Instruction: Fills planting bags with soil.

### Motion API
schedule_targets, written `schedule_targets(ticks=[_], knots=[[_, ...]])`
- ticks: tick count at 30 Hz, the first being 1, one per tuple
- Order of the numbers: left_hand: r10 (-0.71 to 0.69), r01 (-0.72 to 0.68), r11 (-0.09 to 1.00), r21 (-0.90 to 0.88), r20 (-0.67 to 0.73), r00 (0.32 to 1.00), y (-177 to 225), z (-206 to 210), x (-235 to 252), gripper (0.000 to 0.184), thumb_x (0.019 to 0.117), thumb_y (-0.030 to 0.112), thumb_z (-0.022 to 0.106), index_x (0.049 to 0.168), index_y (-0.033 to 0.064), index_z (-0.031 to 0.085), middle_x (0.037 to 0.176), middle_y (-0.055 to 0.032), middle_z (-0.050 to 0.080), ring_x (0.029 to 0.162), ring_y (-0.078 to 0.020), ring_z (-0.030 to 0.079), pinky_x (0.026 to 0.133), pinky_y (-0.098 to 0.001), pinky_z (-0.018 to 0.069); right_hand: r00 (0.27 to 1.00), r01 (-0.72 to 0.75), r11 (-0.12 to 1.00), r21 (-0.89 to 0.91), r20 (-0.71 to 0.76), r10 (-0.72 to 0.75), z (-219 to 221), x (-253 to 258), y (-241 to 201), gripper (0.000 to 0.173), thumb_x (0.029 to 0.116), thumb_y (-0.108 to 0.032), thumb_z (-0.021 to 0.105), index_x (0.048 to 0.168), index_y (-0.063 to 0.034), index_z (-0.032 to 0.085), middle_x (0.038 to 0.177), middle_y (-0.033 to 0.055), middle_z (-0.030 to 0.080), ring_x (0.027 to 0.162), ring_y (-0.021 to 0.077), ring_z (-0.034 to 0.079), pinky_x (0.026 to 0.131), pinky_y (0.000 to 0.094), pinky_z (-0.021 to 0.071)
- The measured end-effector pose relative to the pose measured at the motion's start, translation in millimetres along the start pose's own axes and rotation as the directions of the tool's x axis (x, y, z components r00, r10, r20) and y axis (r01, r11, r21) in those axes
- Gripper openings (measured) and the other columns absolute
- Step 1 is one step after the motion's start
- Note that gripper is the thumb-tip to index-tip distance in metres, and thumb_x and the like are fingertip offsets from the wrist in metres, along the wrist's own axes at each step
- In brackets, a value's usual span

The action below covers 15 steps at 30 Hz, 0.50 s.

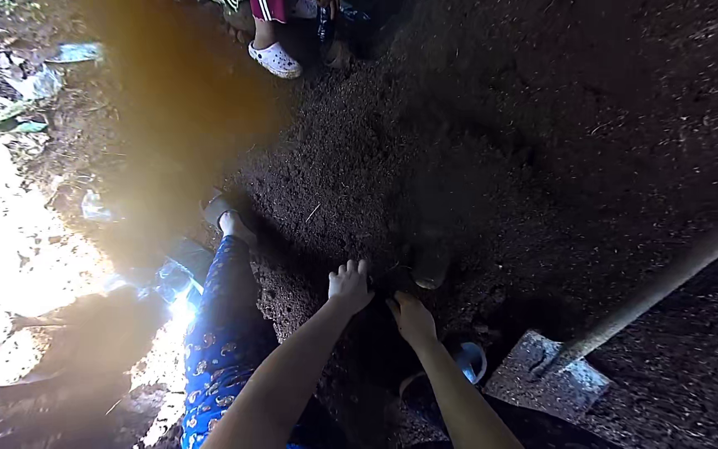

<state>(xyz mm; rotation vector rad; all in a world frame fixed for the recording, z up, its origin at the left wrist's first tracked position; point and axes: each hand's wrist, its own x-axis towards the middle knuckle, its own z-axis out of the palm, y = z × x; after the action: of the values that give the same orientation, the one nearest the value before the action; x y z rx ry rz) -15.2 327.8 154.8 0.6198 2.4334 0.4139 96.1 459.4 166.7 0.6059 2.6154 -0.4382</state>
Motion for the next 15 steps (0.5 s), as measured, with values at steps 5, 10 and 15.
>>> schedule_targets(ticks=[5, 10, 15], knots=[[0.275, -0.278, 0.96, 0.019, 0.115, 0.955, -9, 13, 21, 0.034, 0.1118, 0.024, 0.038, 0.14, 0.0173, 0.057, 0.129, -0.0207, 0.066, 0.117, -0.0442, 0.065, 0.092, -0.0657, 0.0521, 0.887, 0.417, 0.908, -0.036, -0.203, -0.415, 18, -29, -4, 0.028, 0.1028, -0.013, 0.053, 0.122, -0.0071, 0.072, 0.137, 0.0116, 0.064, 0.134, 0.0273, 0.056, 0.114, 0.04, 0.0446], [0.472, -0.454, 0.876, -0.164, 0.092, 0.877, -16, 42, -16, 0.036, 0.1122, 0.031, 0.04, 0.134, 0.016, 0.063, 0.128, -0.016, 0.069, 0.119, -0.0374, 0.067, 0.098, -0.0608, 0.0515, 0.948, 0.318, 0.943, -0.097, 0.04, -0.316, 43, -54, -13, 0.04, 0.1079, -0.019, 0.045, 0.142, -0.0034, 0.059, 0.15, 0.0168, 0.054, 0.143, 0.0294, 0.048, 0.117, 0.0396, 0.0416], [0.591, -0.574, 0.798, -0.183, 0.054, 0.805, -15, 79, -41, 0.031, 0.1111, 0.024, 0.043, 0.131, 0.0144, 0.066, 0.12, -0.0161, 0.072, 0.105, -0.0377, 0.071, 0.086, -0.0589, 0.0561, 0.95, 0.314, 0.932, -0.182, 0.058, -0.308, 105, -67, 10, 0.075, 0.0982, -0.061, 0.053, 0.137, 0.0032, 0.06, 0.142, 0.0251, 0.058, 0.137, 0.0394, 0.053, 0.112, 0.0523, 0.0453]])
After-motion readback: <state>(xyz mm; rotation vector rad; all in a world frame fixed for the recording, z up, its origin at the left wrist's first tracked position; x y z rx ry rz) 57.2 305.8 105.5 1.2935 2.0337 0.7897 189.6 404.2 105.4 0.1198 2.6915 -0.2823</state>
